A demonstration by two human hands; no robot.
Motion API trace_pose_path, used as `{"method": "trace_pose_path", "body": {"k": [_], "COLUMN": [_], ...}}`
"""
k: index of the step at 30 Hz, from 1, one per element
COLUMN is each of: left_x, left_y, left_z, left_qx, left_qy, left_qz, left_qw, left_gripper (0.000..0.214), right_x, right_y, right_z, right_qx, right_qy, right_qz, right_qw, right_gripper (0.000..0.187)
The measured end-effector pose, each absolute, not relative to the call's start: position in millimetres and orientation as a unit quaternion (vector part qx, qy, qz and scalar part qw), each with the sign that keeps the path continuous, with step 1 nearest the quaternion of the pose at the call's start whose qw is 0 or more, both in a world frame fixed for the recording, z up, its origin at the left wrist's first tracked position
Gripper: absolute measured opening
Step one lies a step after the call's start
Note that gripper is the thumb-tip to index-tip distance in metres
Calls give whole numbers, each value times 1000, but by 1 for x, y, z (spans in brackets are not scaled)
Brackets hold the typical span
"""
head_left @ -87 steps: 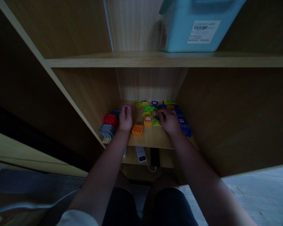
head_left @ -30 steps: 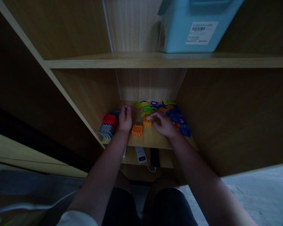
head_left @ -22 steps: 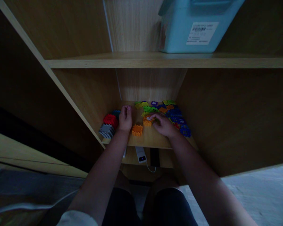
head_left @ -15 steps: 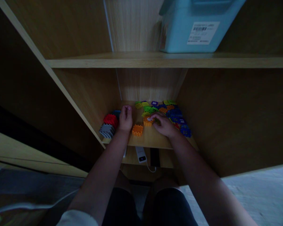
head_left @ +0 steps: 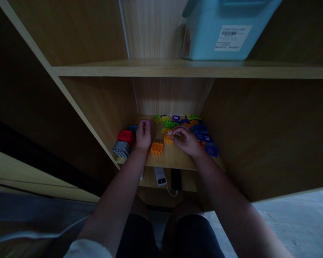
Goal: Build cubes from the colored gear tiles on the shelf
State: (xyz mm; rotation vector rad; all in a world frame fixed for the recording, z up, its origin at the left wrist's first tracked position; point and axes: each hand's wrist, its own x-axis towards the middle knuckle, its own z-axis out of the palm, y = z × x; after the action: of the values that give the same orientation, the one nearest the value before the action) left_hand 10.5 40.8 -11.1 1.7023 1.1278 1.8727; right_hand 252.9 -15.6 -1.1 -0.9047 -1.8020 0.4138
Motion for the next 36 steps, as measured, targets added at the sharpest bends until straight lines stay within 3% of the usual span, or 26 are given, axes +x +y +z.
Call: {"method": "trace_pose_path", "body": {"k": [6, 20, 36], "left_x": [10, 10, 9], "left_y": [43, 43, 43], "left_z": [-14, -14, -13], "left_qx": [606, 608, 611], "left_qy": [395, 390, 396], "left_qz": [663, 666, 661], "left_qw": [192, 185, 180], "left_gripper": [48, 46, 47], "right_x": [250, 256, 263], "right_y": [-12, -10, -9], "right_z": [-9, -3, -11], "right_qx": [-348, -368, -413], "right_qy": [-727, -779, -780], "right_qz": [211, 137, 136], "right_qw": [553, 489, 449], "right_gripper": [25, 19, 22]}}
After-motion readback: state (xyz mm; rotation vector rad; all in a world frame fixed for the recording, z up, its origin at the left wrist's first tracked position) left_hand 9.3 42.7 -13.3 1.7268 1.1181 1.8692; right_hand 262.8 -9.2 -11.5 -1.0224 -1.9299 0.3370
